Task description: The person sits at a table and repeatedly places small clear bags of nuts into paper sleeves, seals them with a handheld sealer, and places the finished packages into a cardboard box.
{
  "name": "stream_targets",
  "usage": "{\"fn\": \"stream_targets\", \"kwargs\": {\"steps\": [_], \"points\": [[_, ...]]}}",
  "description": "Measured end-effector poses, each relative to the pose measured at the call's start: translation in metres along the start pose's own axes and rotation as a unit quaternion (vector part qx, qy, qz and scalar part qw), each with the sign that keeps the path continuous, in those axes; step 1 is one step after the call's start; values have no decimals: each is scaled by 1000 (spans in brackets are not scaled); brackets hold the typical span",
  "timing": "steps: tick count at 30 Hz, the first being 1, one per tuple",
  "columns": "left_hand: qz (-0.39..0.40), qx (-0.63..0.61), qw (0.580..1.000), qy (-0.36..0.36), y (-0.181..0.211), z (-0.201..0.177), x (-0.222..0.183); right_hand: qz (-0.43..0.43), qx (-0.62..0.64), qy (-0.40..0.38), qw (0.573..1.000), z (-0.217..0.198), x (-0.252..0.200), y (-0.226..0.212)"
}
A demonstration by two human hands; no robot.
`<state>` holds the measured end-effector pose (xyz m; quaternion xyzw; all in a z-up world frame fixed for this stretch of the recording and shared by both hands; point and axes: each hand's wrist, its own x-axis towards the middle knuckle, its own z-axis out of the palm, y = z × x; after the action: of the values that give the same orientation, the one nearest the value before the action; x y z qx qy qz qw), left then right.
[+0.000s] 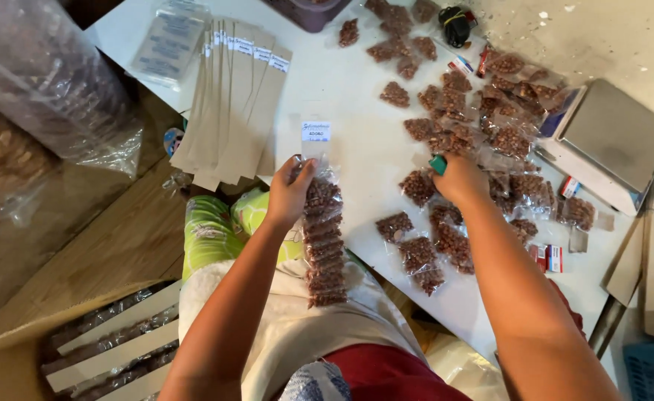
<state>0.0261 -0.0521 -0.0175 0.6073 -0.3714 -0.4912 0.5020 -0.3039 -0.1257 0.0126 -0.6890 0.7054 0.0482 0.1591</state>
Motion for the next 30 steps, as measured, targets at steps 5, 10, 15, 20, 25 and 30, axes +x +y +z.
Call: {"fn": "stream_targets", "kwargs": {"steps": [5,10,15,20,25,30], "points": [[-12,12,1000,6,17,4,-6,-7,-90,-16,996,14,22,13],[3,65,998,-11,17,-5,1,-135,79,11,988,-9,-13,-18],[46,15,999,-19,6,6,4,-196,185,-105,957,-55,-63,-87],[71,-35,996,-28,-5,15,13,-201,78,-142,966,-88,-80,-123],[69,-101,991,-62,-2,13,9,-270,181,-164,931,-86,-86,-132],[46,-159,983,-79,39,22,-19,-270,306,52,912,-32,-47,-133]]}}
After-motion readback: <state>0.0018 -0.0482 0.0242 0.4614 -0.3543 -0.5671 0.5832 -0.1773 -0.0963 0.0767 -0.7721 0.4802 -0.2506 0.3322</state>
